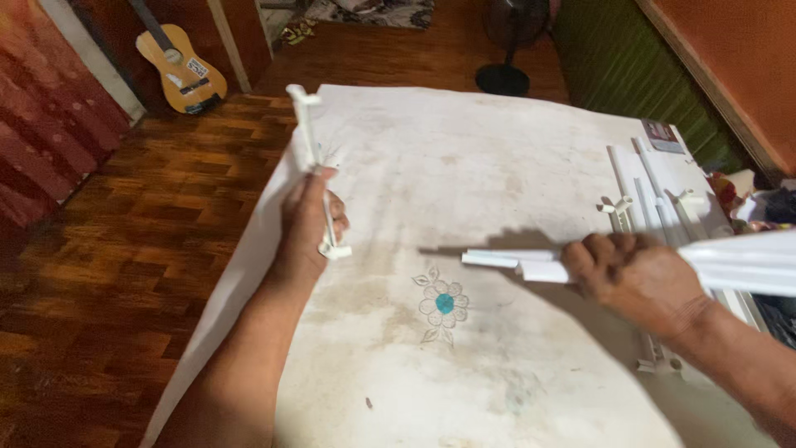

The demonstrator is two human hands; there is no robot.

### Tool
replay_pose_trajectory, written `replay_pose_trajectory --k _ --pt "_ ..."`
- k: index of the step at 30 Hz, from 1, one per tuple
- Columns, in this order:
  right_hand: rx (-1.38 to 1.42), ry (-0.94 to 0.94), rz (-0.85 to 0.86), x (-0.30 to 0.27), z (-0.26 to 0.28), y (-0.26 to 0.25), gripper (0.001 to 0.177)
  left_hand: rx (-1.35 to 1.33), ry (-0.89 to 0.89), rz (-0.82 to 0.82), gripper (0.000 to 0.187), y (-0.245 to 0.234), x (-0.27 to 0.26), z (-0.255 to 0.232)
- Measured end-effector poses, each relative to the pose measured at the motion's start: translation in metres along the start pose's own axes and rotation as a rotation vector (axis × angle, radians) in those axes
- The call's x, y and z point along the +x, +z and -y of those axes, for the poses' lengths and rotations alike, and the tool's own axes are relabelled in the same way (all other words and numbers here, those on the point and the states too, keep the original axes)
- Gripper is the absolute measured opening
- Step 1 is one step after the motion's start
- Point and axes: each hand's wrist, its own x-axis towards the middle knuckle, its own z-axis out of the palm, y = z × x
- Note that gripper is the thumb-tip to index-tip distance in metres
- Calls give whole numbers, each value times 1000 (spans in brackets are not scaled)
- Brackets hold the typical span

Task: The person disassembles a white plastic frame with a white fabric sheet. They remove the side rails and crossbars, then roll the fabric around one of the bars and set the components aside on the table.

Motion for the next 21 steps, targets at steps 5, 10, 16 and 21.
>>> replay_pose_trajectory --k 5,10,16,21 --pt "105 6 -414 -8 -23 14 30 95 -119 317 38 28 -25 20" --pt "208 -352 -543 2 9 -16 21 205 -157 395 38 33 -29 12" --pt "399 -457 -562 11 42 -52 29 262 -234 337 41 34 -32 7" --pt "361 -338 -480 18 39 -47 41 243 -216 344 42 36 -34 7"
